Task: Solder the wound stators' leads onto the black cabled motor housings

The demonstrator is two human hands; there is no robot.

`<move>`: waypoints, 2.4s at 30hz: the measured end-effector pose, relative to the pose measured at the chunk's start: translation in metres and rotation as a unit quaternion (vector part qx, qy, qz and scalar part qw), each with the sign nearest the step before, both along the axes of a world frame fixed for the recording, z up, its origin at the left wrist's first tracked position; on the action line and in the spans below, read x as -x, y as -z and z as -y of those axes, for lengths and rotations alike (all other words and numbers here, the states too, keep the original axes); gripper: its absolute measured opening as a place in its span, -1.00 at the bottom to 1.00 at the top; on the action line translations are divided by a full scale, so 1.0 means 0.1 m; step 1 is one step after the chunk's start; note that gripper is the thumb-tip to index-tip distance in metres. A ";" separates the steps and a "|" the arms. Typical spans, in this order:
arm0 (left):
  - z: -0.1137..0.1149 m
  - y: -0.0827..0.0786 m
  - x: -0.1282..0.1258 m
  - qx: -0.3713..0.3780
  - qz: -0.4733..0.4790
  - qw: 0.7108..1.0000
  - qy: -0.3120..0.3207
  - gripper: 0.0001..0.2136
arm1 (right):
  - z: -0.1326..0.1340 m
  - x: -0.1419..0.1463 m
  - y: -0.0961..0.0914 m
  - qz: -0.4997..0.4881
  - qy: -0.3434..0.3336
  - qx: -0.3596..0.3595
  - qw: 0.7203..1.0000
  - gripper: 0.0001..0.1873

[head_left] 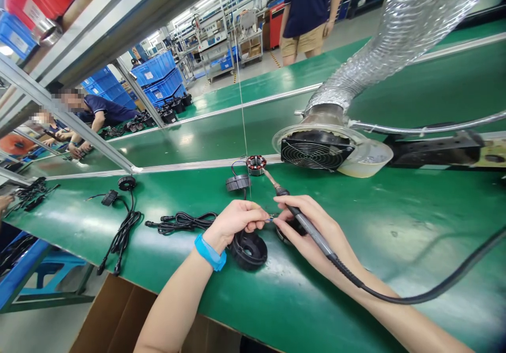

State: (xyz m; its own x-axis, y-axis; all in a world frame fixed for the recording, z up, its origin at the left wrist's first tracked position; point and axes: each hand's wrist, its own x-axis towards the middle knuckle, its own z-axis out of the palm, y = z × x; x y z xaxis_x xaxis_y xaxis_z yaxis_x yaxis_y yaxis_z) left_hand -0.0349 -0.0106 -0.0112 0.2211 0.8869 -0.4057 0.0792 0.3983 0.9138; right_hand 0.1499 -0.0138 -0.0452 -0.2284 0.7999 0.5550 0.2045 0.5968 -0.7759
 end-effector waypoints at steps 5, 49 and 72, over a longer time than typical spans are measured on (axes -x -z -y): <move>0.00 -0.01 0.00 0.009 -0.003 1.000 0.004 -0.78 | -0.03 -0.02 0.00 -0.012 0.009 0.055 0.998 -0.69; 0.10 -0.11 -0.11 -0.031 -0.097 0.995 0.013 -0.78 | 0.27 -0.22 -0.07 -0.127 0.184 0.024 0.974 -0.72; 0.09 -0.11 -0.12 -0.029 -0.096 0.995 0.008 -0.78 | 0.22 -0.17 -0.11 -0.075 0.156 -0.007 0.985 -0.82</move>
State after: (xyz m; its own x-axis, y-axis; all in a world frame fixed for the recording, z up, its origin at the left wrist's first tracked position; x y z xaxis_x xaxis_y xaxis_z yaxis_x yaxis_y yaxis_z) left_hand -0.0226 -0.0200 -0.0003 0.1588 0.9071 -0.3898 0.2596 0.3426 0.9029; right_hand 0.1665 -0.0359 -0.0342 0.1135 0.8096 0.5758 0.2638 0.5342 -0.8031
